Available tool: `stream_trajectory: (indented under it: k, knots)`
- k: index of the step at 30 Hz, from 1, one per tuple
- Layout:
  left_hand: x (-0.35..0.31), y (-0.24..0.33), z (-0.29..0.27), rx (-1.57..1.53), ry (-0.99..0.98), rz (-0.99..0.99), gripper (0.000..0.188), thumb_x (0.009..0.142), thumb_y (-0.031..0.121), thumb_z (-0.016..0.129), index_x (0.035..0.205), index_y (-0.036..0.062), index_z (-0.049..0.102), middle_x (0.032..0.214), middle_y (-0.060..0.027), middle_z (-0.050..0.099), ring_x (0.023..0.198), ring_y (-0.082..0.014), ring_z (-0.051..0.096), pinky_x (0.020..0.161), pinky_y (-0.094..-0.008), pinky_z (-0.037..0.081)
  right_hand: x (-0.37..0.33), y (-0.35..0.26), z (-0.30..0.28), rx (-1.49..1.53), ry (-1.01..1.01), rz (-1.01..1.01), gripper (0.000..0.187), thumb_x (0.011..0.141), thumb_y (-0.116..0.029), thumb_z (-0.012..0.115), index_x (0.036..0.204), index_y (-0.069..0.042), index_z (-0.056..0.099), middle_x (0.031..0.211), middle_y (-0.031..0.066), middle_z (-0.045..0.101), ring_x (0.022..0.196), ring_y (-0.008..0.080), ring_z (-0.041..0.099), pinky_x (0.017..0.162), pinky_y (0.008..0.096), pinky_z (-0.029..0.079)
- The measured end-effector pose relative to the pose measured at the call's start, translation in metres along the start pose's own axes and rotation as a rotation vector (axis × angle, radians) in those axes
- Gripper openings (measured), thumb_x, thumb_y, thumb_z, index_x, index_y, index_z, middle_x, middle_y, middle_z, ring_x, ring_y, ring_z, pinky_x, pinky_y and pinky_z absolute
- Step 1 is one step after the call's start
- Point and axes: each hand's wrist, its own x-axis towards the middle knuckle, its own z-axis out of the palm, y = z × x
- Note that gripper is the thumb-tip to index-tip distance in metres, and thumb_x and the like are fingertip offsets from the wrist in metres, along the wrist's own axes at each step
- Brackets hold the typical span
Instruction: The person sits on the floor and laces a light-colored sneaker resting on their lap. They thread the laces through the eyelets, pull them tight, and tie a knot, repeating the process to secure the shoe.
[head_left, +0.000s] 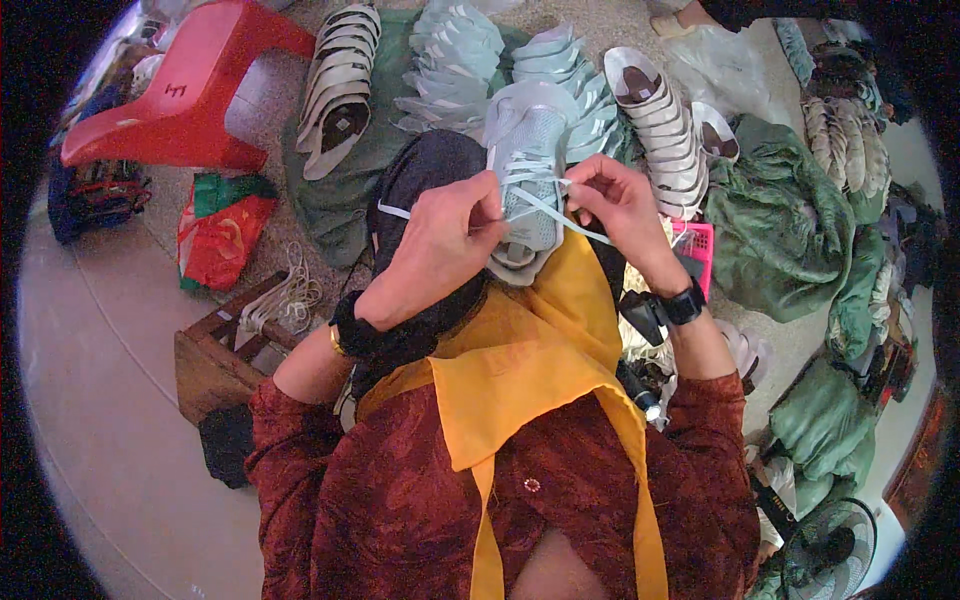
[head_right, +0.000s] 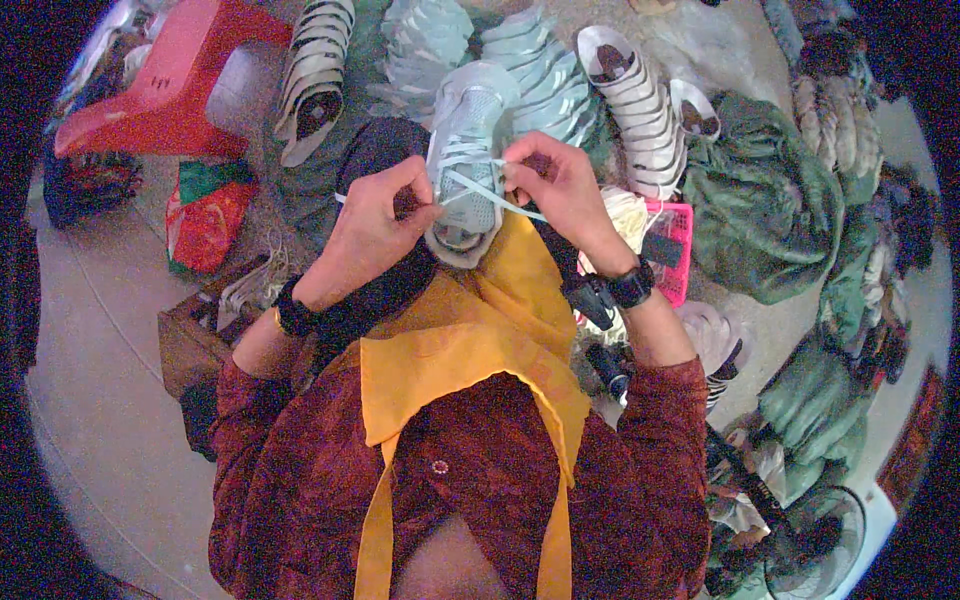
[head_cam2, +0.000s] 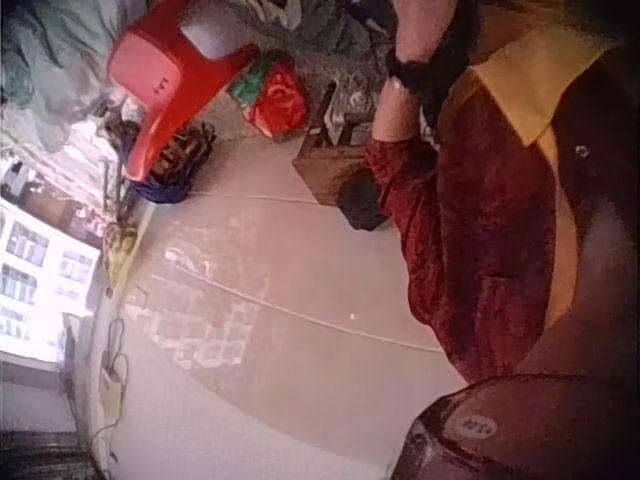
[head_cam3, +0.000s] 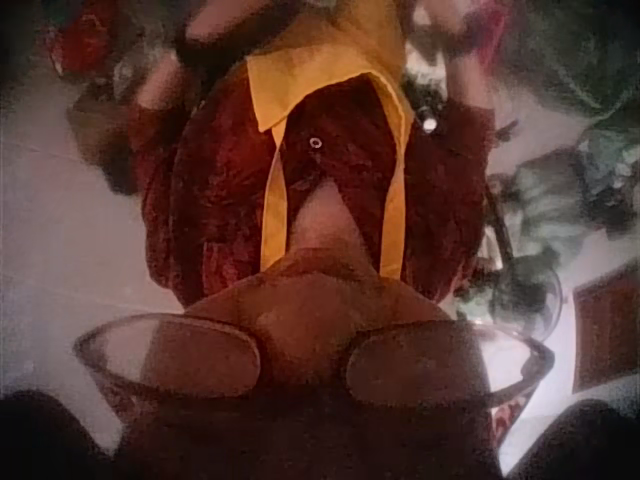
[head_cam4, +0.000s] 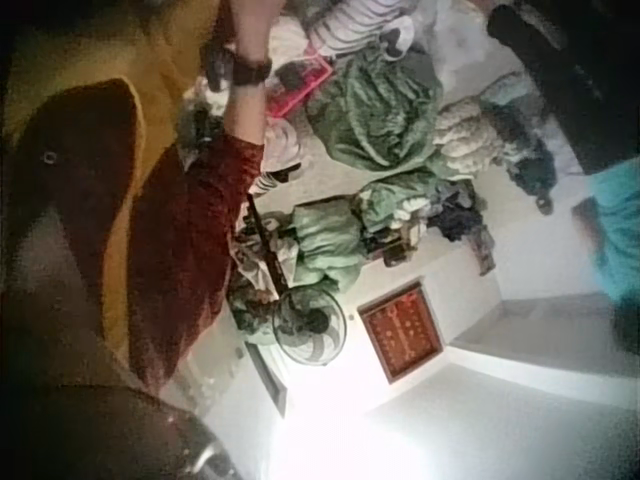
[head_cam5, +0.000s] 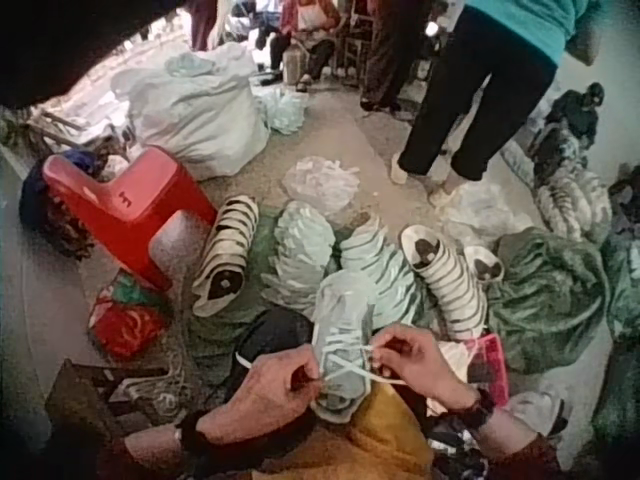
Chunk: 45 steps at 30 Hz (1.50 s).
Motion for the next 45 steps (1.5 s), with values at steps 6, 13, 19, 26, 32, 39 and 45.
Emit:
stream_trajectory:
  k: [6,13,19,26,32,39,45]
  knots:
    - [0.004,0.001,0.004,0.161,0.079,0.180,0.016,0.078,-0.005,0.064,0.086,0.0022,0.052,0.075,-0.0150,0.054,0.070,-0.0358,0.057,0.064,-0.0414,0.046,0.011,-0.009,-0.004,0.149,-0.164,0.073,0.007,0.098,-0.010,0.063,0.099,-0.006,0.057,0.082,-0.0023,0.056,0.064,0.0048,0.052,0.057,0.0206,0.042]
    - [-0.002,0.004,-0.001,0.365,0.112,0.446,0.021,0.075,-0.006,0.063,0.093,0.0023,0.056,0.083,-0.0137,0.054,0.080,-0.0351,0.057,0.068,-0.0432,0.048,0.014,-0.006,0.007,0.020,-0.054,0.031,0.008,0.098,-0.007,0.062,0.102,-0.006,0.055,0.082,-0.0028,0.056,0.066,0.0046,0.054,0.058,0.0211,0.046]
    - [-0.028,0.011,-0.019,0.528,0.030,0.422,0.016,0.077,-0.003,0.062,0.091,0.0037,0.056,0.084,-0.0120,0.053,0.080,-0.0333,0.058,0.067,-0.0415,0.051,0.005,-0.011,0.022,-0.095,0.088,-0.060,0.009,0.097,-0.006,0.064,0.102,-0.004,0.057,0.083,-0.0018,0.061,0.071,0.0048,0.059,0.062,0.0217,0.050]
    - [-0.035,0.001,-0.012,0.343,0.098,0.194,0.013,0.085,-0.006,0.063,0.087,0.0009,0.052,0.083,-0.0149,0.055,0.075,-0.0378,0.060,0.065,-0.0416,0.049,-0.024,-0.005,0.022,-0.272,0.129,-0.099,0.018,0.090,-0.008,0.074,0.101,-0.003,0.060,0.083,0.0001,0.065,0.073,0.0064,0.060,0.065,0.0245,0.050]
    - [-0.021,0.011,-0.002,0.116,0.067,0.153,0.017,0.081,-0.009,0.065,0.087,0.0010,0.052,0.080,-0.0131,0.055,0.075,-0.0334,0.061,0.065,-0.0380,0.048,-0.031,-0.020,0.029,-0.426,0.125,-0.177,0.028,0.081,-0.004,0.078,0.104,-0.004,0.061,0.085,0.0052,0.065,0.072,0.0127,0.062,0.065,0.0278,0.051]
    - [-0.015,0.035,0.000,0.067,0.046,0.200,0.021,0.077,-0.009,0.068,0.087,0.0010,0.052,0.079,-0.0120,0.054,0.074,-0.0320,0.060,0.066,-0.0365,0.048,-0.026,-0.033,0.058,-0.689,0.180,-0.318,0.030,0.078,-0.005,0.076,0.105,-0.005,0.063,0.094,0.0116,0.065,0.076,0.0309,0.066,0.066,0.0384,0.053]
    - [-0.002,0.029,0.005,0.171,0.082,0.263,0.024,0.076,-0.010,0.065,0.091,0.0011,0.051,0.084,-0.0148,0.055,0.078,-0.0369,0.060,0.065,-0.0385,0.048,-0.027,-0.022,0.057,-0.678,0.209,-0.366,0.025,0.078,-0.003,0.074,0.100,-0.004,0.062,0.093,0.0131,0.064,0.078,0.0347,0.066,0.066,0.0415,0.053]
